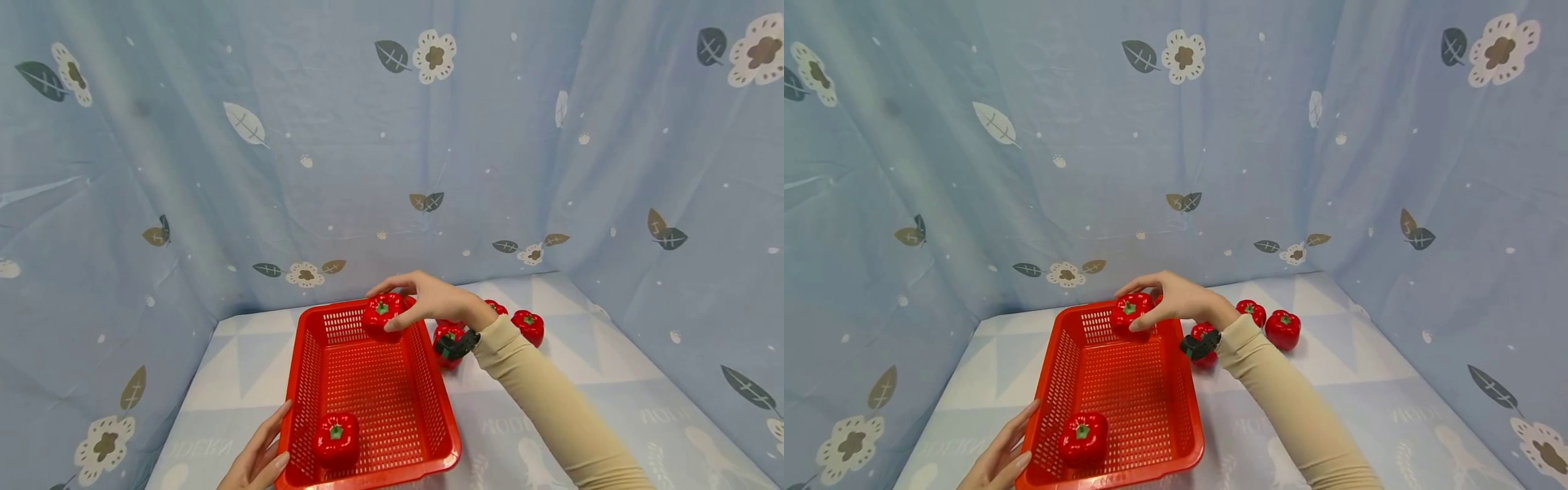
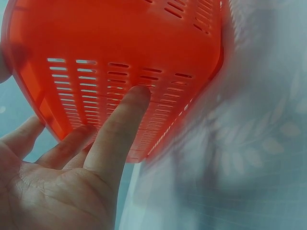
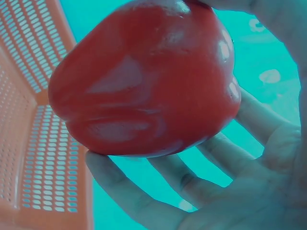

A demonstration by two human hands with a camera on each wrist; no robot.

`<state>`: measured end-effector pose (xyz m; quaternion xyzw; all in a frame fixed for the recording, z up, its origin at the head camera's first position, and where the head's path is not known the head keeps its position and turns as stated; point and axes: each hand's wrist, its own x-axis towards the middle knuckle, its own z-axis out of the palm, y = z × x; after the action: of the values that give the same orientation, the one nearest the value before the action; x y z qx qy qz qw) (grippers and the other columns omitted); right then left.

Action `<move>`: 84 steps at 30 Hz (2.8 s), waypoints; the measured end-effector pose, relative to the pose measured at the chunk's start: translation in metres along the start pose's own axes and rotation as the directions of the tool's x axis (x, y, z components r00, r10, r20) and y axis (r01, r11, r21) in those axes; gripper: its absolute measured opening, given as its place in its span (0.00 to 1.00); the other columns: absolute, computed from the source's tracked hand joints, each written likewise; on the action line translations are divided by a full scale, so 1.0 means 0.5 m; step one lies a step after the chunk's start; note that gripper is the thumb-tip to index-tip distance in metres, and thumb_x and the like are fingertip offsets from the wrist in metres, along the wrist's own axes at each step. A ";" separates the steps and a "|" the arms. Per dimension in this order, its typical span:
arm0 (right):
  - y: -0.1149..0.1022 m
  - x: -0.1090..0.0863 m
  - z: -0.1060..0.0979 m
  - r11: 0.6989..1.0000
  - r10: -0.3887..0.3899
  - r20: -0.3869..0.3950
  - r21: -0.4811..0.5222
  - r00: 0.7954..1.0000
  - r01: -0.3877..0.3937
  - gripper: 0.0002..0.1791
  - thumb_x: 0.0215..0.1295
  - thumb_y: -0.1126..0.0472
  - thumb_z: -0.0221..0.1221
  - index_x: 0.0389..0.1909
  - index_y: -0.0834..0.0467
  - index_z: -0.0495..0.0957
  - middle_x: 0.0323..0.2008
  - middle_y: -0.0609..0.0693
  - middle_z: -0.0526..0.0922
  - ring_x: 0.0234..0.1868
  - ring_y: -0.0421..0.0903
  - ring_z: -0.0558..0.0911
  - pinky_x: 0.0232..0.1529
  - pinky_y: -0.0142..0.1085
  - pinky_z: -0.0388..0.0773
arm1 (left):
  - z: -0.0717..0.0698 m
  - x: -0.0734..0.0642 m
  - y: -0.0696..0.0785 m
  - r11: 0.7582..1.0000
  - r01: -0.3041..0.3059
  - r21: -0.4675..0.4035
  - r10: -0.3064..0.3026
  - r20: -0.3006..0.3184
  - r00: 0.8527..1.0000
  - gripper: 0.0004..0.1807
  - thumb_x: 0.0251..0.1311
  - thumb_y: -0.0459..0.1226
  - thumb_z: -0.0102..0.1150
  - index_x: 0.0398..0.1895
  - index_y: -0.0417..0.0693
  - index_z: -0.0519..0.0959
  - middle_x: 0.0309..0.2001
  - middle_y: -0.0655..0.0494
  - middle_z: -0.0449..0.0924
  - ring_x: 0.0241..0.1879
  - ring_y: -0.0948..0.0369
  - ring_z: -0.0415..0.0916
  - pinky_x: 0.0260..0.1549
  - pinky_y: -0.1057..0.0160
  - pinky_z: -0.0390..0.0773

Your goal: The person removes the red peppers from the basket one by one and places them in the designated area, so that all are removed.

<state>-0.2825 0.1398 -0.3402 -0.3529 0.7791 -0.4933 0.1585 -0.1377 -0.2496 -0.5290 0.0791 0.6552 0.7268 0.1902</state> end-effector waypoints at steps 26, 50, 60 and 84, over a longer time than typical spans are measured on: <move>-0.018 -0.126 -0.110 0.990 0.030 -0.159 -0.133 0.987 -0.051 0.32 0.68 0.57 0.76 0.73 0.41 0.81 0.71 0.44 0.80 0.76 0.55 0.71 0.71 0.61 0.74 | 0.004 0.001 0.001 1.000 0.025 -0.003 -0.025 -0.036 0.999 0.47 0.82 0.44 0.58 0.91 0.50 0.40 0.88 0.36 0.37 0.78 0.37 0.64 0.58 0.35 0.84; 0.041 -0.241 -0.161 0.980 0.085 -0.294 -0.150 0.952 -0.134 0.34 0.70 0.58 0.74 0.76 0.53 0.78 0.73 0.53 0.77 0.75 0.60 0.70 0.68 0.60 0.77 | -0.004 0.000 0.002 0.997 0.054 -0.063 -0.052 0.034 0.998 0.49 0.84 0.45 0.55 0.91 0.51 0.34 0.88 0.34 0.30 0.75 0.45 0.71 0.59 0.33 0.82; 0.083 -0.279 -0.156 0.966 0.142 -0.342 -0.157 0.929 -0.205 0.33 0.68 0.54 0.76 0.74 0.46 0.80 0.73 0.51 0.78 0.77 0.62 0.69 0.73 0.67 0.70 | -0.003 0.000 0.002 0.996 0.052 -0.069 -0.049 0.041 0.998 0.49 0.85 0.45 0.54 0.91 0.51 0.33 0.88 0.34 0.29 0.75 0.45 0.70 0.59 0.32 0.82; 0.226 -0.323 -0.099 0.971 0.218 -0.358 -0.014 0.908 -0.239 0.37 0.66 0.60 0.77 0.75 0.62 0.77 0.64 0.62 0.82 0.53 0.54 0.84 0.49 0.40 0.88 | 0.001 0.001 0.001 1.000 0.020 -0.015 -0.020 0.018 1.000 0.48 0.84 0.44 0.54 0.91 0.49 0.34 0.88 0.34 0.29 0.80 0.39 0.63 0.61 0.35 0.82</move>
<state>-0.2432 0.3162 -0.4334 -0.1692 0.8447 -0.5040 0.0620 -0.1379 -0.2489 -0.5283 0.0776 0.6487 0.7291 0.2042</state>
